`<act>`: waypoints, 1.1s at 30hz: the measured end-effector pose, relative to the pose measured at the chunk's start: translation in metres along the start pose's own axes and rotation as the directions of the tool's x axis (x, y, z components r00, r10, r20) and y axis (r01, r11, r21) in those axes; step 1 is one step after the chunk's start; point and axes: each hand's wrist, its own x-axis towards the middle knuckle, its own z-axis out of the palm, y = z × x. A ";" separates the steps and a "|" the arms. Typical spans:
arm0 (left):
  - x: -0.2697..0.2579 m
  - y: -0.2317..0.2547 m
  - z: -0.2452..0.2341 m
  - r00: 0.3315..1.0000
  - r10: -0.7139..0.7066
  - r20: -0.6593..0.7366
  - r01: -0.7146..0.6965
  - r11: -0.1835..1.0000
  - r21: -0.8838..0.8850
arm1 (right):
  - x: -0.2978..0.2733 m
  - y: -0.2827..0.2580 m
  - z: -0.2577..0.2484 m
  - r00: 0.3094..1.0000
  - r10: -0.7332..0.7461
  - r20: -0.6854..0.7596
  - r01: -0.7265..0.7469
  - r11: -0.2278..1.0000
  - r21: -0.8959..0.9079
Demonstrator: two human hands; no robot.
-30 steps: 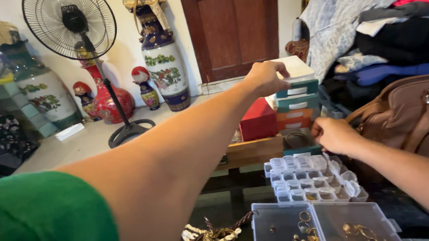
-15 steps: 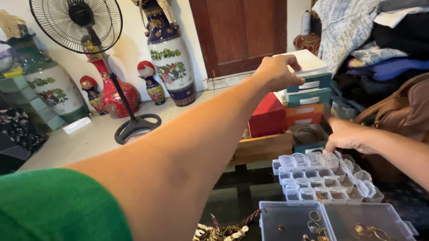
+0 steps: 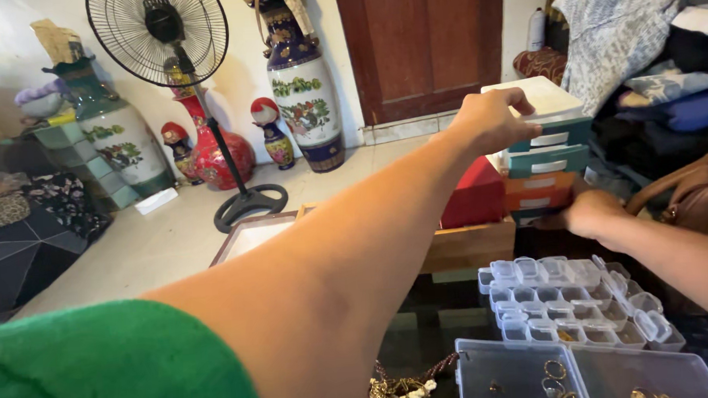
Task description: The person sorts jewelry and accessories at a low coffee table, placing necklaces, bracelets and earrings into a wooden tray and small plastic compartment boxes, and opens and closes the drawers of a small storage unit to put items away.
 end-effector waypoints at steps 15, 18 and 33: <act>-0.001 0.005 -0.002 0.998 -0.052 0.030 0.051 0.998 0.026 | 0.039 0.001 0.018 0.755 0.293 0.587 -0.386 -0.525 0.759; 0.001 0.008 -0.002 0.997 -0.033 0.063 0.027 0.996 0.083 | 0.025 -0.013 0.003 0.675 0.098 0.732 -0.391 -0.793 0.467; 0.003 0.017 -0.022 0.972 -0.115 0.204 0.090 0.988 0.128 | -0.062 -0.061 -0.059 0.986 -0.160 -0.045 0.154 0.980 -0.125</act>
